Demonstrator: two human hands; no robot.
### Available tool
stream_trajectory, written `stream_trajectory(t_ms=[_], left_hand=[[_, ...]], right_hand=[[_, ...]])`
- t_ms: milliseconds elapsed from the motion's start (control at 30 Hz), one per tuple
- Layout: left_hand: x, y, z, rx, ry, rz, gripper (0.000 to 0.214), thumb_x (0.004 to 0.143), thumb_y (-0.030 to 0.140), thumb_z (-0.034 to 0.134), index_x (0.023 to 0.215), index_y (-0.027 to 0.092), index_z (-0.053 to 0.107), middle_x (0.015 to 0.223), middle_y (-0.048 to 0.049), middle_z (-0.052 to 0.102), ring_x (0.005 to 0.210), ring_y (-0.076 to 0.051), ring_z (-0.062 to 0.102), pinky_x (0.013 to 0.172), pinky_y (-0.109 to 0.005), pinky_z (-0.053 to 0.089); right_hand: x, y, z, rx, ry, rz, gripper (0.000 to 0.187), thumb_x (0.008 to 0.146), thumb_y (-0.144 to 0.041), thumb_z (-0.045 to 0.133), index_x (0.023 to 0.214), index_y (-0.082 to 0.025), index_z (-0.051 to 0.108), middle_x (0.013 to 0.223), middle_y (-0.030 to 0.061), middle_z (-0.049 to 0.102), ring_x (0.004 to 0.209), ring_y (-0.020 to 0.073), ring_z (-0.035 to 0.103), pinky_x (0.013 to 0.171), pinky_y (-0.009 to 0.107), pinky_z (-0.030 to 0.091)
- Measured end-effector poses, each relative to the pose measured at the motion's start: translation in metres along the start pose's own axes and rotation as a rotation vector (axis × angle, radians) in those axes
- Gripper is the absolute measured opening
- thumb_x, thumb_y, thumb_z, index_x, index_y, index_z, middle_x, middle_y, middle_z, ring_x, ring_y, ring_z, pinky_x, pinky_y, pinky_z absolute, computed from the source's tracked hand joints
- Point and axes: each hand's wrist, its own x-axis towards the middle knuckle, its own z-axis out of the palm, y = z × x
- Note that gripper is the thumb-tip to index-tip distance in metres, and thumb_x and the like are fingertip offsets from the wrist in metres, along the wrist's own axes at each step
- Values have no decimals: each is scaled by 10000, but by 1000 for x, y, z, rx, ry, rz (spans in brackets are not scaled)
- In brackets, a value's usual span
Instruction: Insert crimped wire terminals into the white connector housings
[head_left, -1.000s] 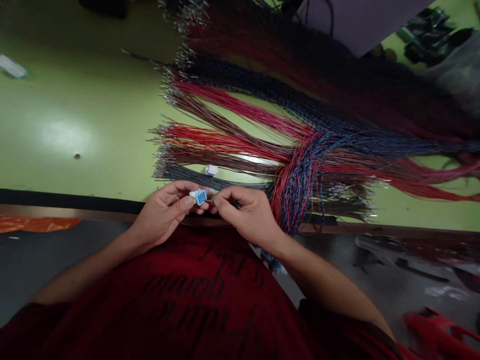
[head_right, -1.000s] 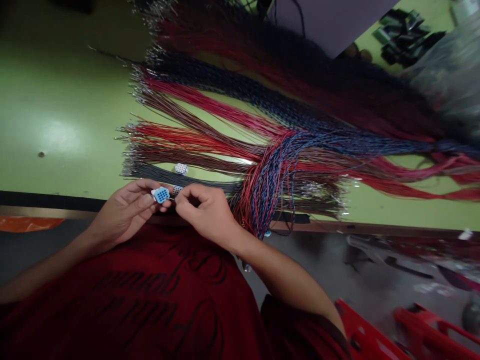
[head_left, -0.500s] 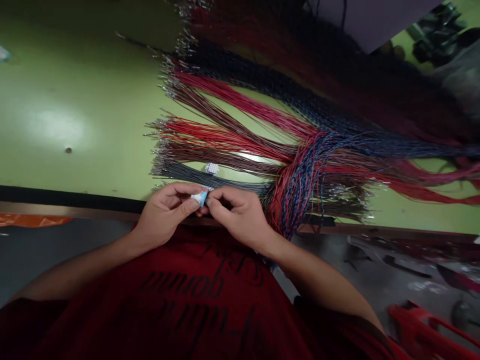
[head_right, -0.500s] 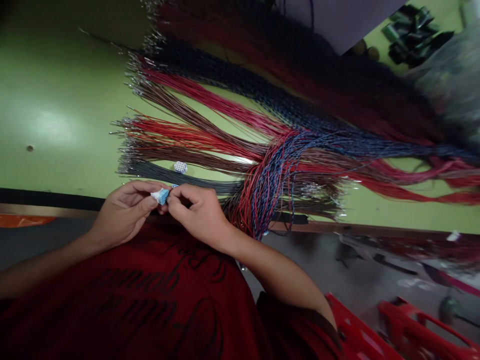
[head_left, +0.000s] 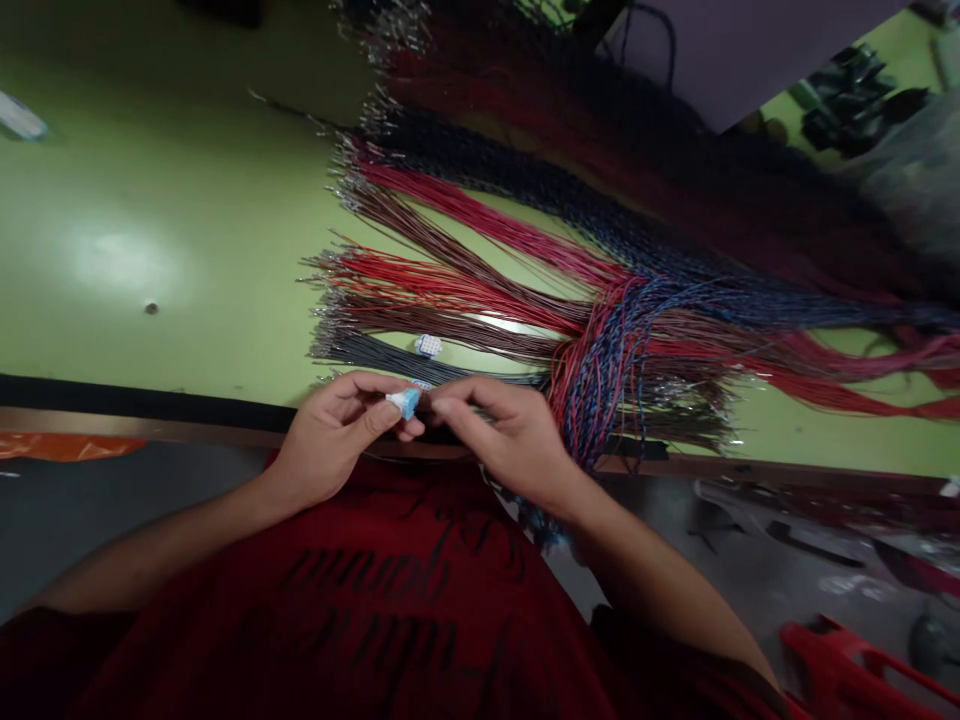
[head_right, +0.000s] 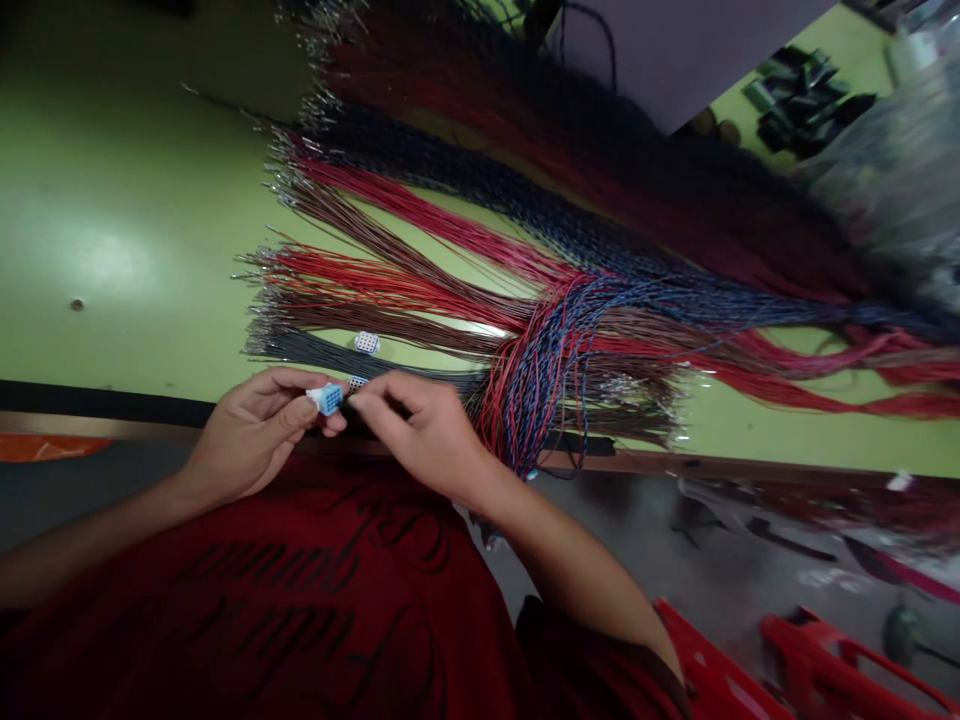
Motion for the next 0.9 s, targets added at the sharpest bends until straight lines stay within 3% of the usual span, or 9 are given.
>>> stream_trajectory(t_ms=[133, 200, 300, 433, 567, 667, 767, 900], left_hand=[[1, 1, -7, 11, -11, -51, 232, 799, 324, 808, 941, 162, 722, 820, -59, 761, 701, -167, 725, 687, -286, 607], [2, 0, -10, 7, -41, -75, 206, 816, 308, 793, 951, 170, 724, 822, -54, 761, 704, -159, 723, 685, -271, 602], [2, -1, -13, -6, -65, -91, 197, 824, 297, 787, 963, 176, 717, 832, -49, 763, 714, -152, 721, 701, -262, 596], [4, 0, -10, -8, -101, -116, 207, 819, 294, 789, 960, 163, 712, 805, -54, 758, 694, -151, 712, 692, -265, 594], [8, 4, -4, -7, -162, -151, 231, 757, 303, 835, 880, 154, 709, 764, -26, 730, 657, -138, 690, 652, -252, 590], [10, 9, -5, -20, -106, -152, 332, 679, 265, 888, 930, 161, 698, 824, -16, 732, 718, -136, 694, 664, -221, 580], [8, 15, -8, -68, -57, -244, 589, 726, 259, 859, 1247, 175, 597, 834, -26, 736, 708, -160, 717, 657, -252, 590], [5, 20, -9, -113, -51, -327, 757, 761, 221, 830, 1405, 154, 438, 831, -29, 726, 686, -182, 735, 658, -283, 602]], right_hand=[[8, 26, -7, -665, 106, -169, 192, 936, -154, 533, 831, -161, 694, 876, 103, 714, 830, 218, 623, 747, 359, 460], [9, 35, -7, -821, 81, -246, 202, 925, -119, 523, 812, -154, 686, 854, 107, 709, 806, 228, 609, 714, 370, 427], [4, 36, -13, -702, 142, -295, 166, 910, -90, 532, 832, -159, 661, 843, 84, 712, 816, 211, 636, 728, 356, 438], [-4, 13, -28, -288, 147, -173, 124, 884, -80, 565, 861, -185, 628, 790, 32, 672, 731, 151, 635, 678, 285, 487], [5, -24, -20, -78, -27, -220, 89, 909, -129, 601, 929, -186, 666, 831, 40, 699, 747, 136, 645, 680, 257, 513], [18, -33, -3, -7, -179, -247, 138, 947, -163, 565, 976, -181, 698, 904, 55, 734, 819, 133, 670, 733, 247, 531], [23, -14, -1, -44, -73, -100, 117, 921, -175, 597, 925, -182, 714, 847, 32, 733, 772, 127, 668, 714, 237, 526], [16, 3, -32, -85, 79, 86, 49, 846, -214, 692, 816, -196, 727, 760, 23, 728, 679, 144, 649, 619, 247, 510]])
